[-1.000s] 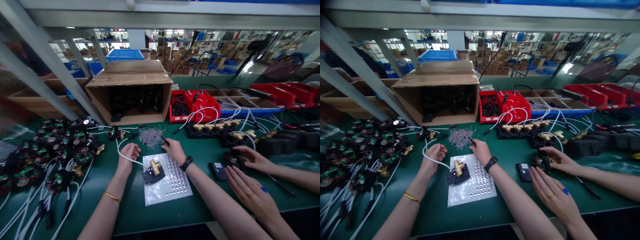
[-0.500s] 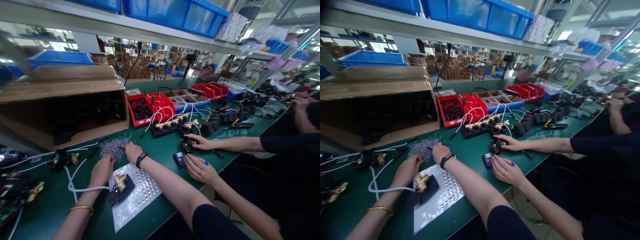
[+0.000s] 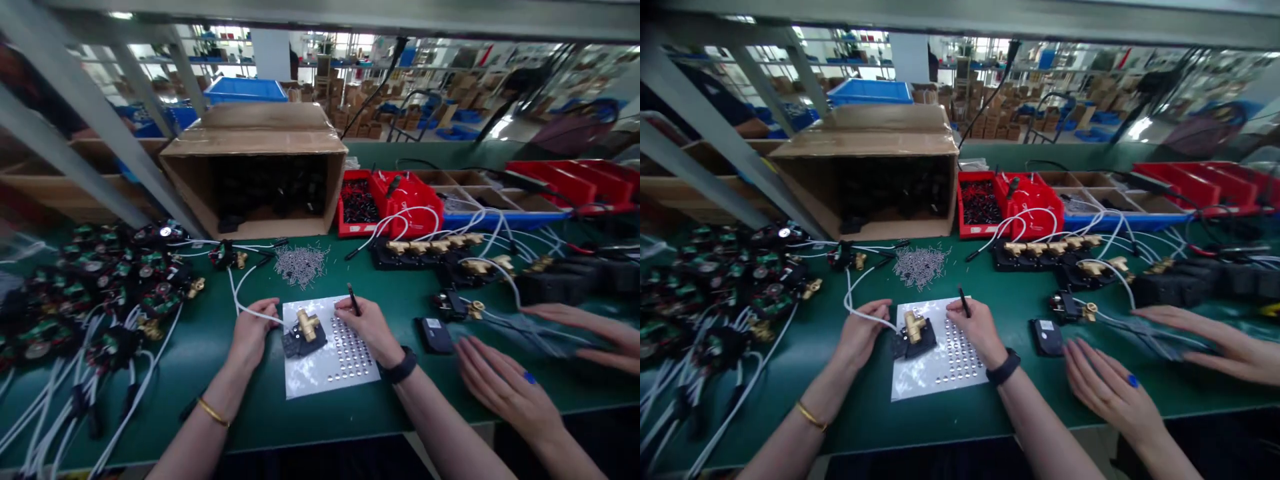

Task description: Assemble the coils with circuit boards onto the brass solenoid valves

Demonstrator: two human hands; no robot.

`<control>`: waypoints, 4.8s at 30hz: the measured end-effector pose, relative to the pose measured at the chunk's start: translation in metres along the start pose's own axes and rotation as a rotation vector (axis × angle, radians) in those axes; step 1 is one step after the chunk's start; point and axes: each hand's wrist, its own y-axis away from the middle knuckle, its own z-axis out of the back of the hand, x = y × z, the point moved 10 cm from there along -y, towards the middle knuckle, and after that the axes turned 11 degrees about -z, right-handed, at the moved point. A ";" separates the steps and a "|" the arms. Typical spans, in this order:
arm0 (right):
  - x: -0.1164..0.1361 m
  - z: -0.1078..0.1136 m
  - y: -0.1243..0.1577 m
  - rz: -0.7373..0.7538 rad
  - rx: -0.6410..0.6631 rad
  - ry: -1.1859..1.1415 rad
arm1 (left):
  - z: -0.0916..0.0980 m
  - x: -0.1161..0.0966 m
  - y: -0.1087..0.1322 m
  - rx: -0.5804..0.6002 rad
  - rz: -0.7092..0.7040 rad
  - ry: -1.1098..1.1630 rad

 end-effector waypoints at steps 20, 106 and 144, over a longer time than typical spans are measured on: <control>0.044 -0.037 0.013 0.288 0.148 0.292 | -0.029 -0.033 0.040 0.371 -0.523 -0.449; 0.019 -0.054 0.113 0.594 0.018 0.493 | -0.019 -0.071 0.124 0.160 -0.870 -0.895; 0.048 -0.064 0.055 0.264 0.086 0.548 | 0.031 -0.041 0.100 -0.151 -0.429 -0.642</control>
